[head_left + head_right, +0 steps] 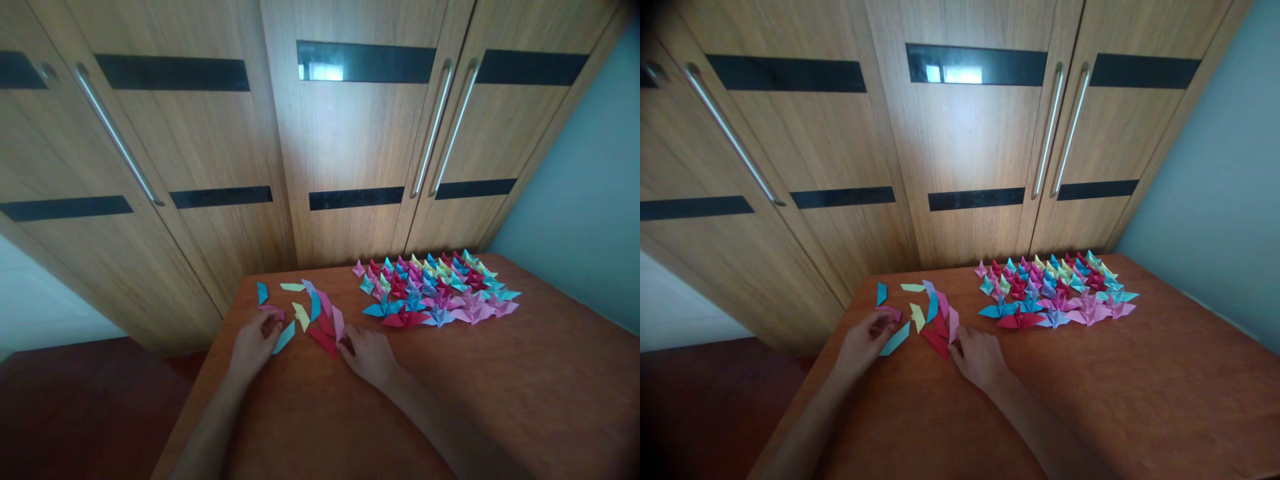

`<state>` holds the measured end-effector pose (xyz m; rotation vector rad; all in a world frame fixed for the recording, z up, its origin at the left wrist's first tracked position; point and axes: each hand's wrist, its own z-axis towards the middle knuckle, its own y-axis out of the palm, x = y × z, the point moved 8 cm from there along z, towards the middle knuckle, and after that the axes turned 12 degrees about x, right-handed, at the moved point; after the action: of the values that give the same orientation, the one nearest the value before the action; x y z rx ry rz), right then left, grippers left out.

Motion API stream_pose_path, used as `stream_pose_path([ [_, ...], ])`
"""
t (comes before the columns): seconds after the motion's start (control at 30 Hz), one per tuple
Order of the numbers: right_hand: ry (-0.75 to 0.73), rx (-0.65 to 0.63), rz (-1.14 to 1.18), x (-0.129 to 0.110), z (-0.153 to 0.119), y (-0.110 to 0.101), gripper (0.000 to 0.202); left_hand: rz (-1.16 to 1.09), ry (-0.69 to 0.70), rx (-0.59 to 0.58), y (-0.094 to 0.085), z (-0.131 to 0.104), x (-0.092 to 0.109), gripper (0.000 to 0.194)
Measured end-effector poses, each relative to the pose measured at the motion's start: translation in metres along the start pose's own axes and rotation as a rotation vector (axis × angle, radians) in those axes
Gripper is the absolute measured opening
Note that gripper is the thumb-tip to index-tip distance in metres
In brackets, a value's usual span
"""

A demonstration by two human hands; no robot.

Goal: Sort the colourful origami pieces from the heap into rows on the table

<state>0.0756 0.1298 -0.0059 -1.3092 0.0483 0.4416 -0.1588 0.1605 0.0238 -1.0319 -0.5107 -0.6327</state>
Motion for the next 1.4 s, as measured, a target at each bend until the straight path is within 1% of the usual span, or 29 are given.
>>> stream_pose_path([
  [0.1, 0.015, 0.037, 0.025, 0.003, 0.001, 0.0, 0.02, 0.185, 0.058, -0.087, 0.004, -0.009, 0.0, 0.031],
  [0.2, 0.009, 0.067, 0.069, 0.005, 0.0, 0.0, 0.018, 0.339, 0.048, -0.166, 0.009, -0.015, -0.003, 0.026],
  [0.27, 0.007, 0.072, 0.098, 0.006, -0.001, 0.0, 0.016, 0.402, 0.025, -0.189, 0.011, -0.017, -0.006, 0.02],
  [0.37, 0.015, 0.074, 0.141, 0.009, -0.003, 0.0, 0.016, 0.435, 0.021, -0.19, 0.012, -0.017, -0.008, 0.015],
  [0.53, -0.008, 0.1, 0.21, 0.01, -0.004, -0.003, 0.016, 0.365, 0.034, -0.169, 0.011, -0.015, -0.005, 0.007],
  [0.7, -0.006, 0.13, 0.214, 0.011, -0.004, -0.003, 0.017, 0.27, -0.065, -0.143, 0.005, -0.014, -0.009, 0.01],
  [0.8, 0.035, 0.134, 0.237, 0.015, -0.003, -0.002, 0.019, 0.127, -0.104, -0.102, 0.001, -0.011, -0.006, 0.01],
  [0.87, 0.065, 0.146, 0.303, 0.018, -0.003, -0.003, 0.02, -0.045, -0.129, -0.084, 0.003, -0.011, 0.001, 0.015],
  [0.97, 0.105, 0.196, 0.475, 0.022, -0.007, -0.008, 0.024, -0.339, -0.209, -0.121, 0.016, -0.016, 0.015, 0.021],
  [1.07, 0.175, 0.224, 0.699, 0.025, -0.017, -0.013, 0.03, -0.569, -0.267, -0.227, 0.04, -0.03, 0.039, 0.022],
  [1.13, 0.236, 0.206, 0.861, 0.026, -0.025, -0.012, 0.032, -0.672, -0.273, -0.29, 0.056, -0.042, 0.058, 0.022],
  [1.2, 0.275, 0.168, 1.003, 0.024, -0.033, -0.01, 0.032, -0.718, -0.261, -0.342, 0.073, -0.053, 0.077, 0.022],
  [1.27, 0.3, 0.148, 1.092, 0.024, -0.039, -0.008, 0.034, -0.736, -0.238, -0.386, 0.088, -0.063, 0.095, 0.02],
  [1.33, 0.345, 0.179, 1.106, 0.03, -0.043, -0.007, 0.035, -0.756, -0.229, -0.41, 0.1, -0.07, 0.108, 0.021],
  [1.4, 0.391, 0.233, 1.054, 0.038, -0.047, -0.008, 0.035, -0.763, -0.27, -0.39, 0.109, -0.073, 0.111, 0.023],
])
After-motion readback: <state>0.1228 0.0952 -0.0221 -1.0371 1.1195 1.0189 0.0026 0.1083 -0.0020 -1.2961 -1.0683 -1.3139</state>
